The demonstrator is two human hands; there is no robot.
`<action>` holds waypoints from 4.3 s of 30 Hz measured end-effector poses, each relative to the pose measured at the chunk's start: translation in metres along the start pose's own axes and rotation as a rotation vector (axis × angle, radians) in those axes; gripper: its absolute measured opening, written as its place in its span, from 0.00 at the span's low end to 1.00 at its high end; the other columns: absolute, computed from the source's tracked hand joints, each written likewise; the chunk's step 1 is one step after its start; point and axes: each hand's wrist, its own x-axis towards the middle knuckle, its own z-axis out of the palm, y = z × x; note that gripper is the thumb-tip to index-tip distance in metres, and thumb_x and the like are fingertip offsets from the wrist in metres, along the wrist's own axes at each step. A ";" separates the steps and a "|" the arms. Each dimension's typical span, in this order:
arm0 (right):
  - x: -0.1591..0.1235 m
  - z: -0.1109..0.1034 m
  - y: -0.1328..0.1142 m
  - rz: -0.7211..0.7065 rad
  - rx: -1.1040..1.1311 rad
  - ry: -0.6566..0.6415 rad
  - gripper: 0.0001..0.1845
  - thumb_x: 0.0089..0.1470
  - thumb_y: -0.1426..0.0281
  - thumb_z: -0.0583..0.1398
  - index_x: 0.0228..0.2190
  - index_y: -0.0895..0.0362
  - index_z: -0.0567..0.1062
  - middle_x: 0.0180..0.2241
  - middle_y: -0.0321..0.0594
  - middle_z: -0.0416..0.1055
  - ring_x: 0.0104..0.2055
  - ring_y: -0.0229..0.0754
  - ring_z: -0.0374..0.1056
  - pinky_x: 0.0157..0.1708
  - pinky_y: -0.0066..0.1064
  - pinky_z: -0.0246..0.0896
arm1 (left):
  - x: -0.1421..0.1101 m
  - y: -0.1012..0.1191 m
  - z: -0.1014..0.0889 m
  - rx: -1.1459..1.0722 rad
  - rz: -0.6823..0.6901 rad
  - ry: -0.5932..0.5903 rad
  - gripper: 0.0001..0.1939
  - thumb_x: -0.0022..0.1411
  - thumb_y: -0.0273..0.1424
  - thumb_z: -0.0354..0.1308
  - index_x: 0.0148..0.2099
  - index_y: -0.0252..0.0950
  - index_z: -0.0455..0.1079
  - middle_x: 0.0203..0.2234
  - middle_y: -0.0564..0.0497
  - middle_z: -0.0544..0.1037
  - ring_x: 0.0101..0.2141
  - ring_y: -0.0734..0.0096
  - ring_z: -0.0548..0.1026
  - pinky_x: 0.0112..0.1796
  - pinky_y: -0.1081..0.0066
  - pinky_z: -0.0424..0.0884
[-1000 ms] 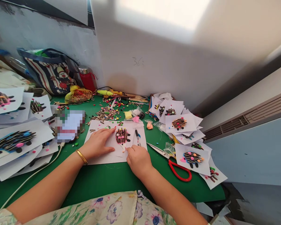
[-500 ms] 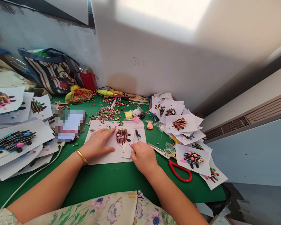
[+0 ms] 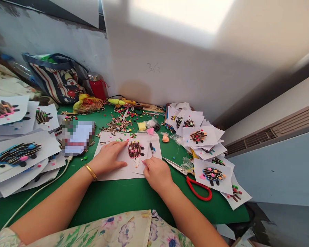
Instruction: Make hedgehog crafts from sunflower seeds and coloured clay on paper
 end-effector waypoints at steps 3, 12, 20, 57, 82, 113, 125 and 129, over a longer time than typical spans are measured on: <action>0.009 -0.009 0.010 0.002 -0.037 0.004 0.15 0.55 0.78 0.57 0.43 0.56 0.78 0.34 0.40 0.76 0.37 0.42 0.71 0.37 0.30 0.58 | 0.000 0.000 0.000 0.003 0.001 -0.004 0.49 0.50 0.45 0.66 0.70 0.40 0.51 0.61 0.40 0.66 0.61 0.50 0.61 0.59 0.53 0.58; 0.021 -0.013 0.024 -0.028 -0.181 0.072 0.13 0.57 0.81 0.57 0.35 0.53 0.78 0.32 0.36 0.76 0.35 0.40 0.65 0.39 0.36 0.45 | 0.000 0.001 -0.002 -0.026 -0.001 -0.015 0.49 0.51 0.44 0.65 0.70 0.40 0.50 0.62 0.41 0.66 0.62 0.48 0.60 0.59 0.52 0.58; 0.021 -0.008 0.022 -0.026 -0.249 0.053 0.12 0.55 0.81 0.58 0.33 0.53 0.77 0.26 0.36 0.72 0.32 0.39 0.60 0.40 0.36 0.41 | 0.000 0.000 -0.001 -0.027 -0.008 -0.018 0.49 0.50 0.44 0.66 0.70 0.42 0.50 0.61 0.42 0.66 0.62 0.48 0.60 0.59 0.53 0.57; 0.016 0.000 0.019 -0.151 -0.192 0.098 0.09 0.58 0.73 0.58 0.31 0.51 0.78 0.25 0.35 0.72 0.32 0.39 0.61 0.48 0.39 0.44 | 0.003 -0.005 -0.002 -0.063 -0.014 -0.053 0.47 0.51 0.40 0.65 0.70 0.43 0.51 0.63 0.44 0.65 0.63 0.52 0.59 0.61 0.56 0.56; 0.016 0.006 0.023 -0.177 -0.170 0.125 0.07 0.57 0.74 0.60 0.33 0.51 0.78 0.25 0.34 0.73 0.33 0.39 0.62 0.48 0.39 0.44 | 0.002 -0.004 -0.003 -0.055 -0.003 -0.046 0.47 0.51 0.40 0.65 0.70 0.41 0.52 0.62 0.42 0.66 0.62 0.51 0.60 0.61 0.55 0.56; 0.019 -0.006 0.029 -0.166 -0.155 0.171 0.09 0.58 0.74 0.59 0.35 0.50 0.78 0.27 0.34 0.75 0.34 0.39 0.63 0.50 0.39 0.43 | 0.002 -0.005 -0.002 -0.051 -0.001 -0.045 0.46 0.51 0.40 0.65 0.69 0.41 0.53 0.62 0.42 0.65 0.63 0.52 0.60 0.60 0.55 0.57; 0.040 -0.003 0.035 -0.218 -0.226 0.137 0.08 0.56 0.74 0.60 0.34 0.51 0.79 0.27 0.34 0.75 0.35 0.40 0.62 0.51 0.40 0.41 | 0.003 -0.007 0.000 -0.068 0.013 -0.044 0.46 0.50 0.39 0.65 0.69 0.39 0.53 0.62 0.42 0.66 0.63 0.52 0.60 0.61 0.56 0.55; 0.038 0.000 0.036 -0.216 -0.229 0.110 0.09 0.56 0.74 0.60 0.35 0.50 0.79 0.28 0.35 0.75 0.35 0.40 0.61 0.50 0.40 0.41 | 0.002 -0.006 -0.001 -0.068 0.004 -0.049 0.46 0.51 0.39 0.65 0.69 0.41 0.53 0.62 0.43 0.65 0.63 0.53 0.59 0.61 0.56 0.55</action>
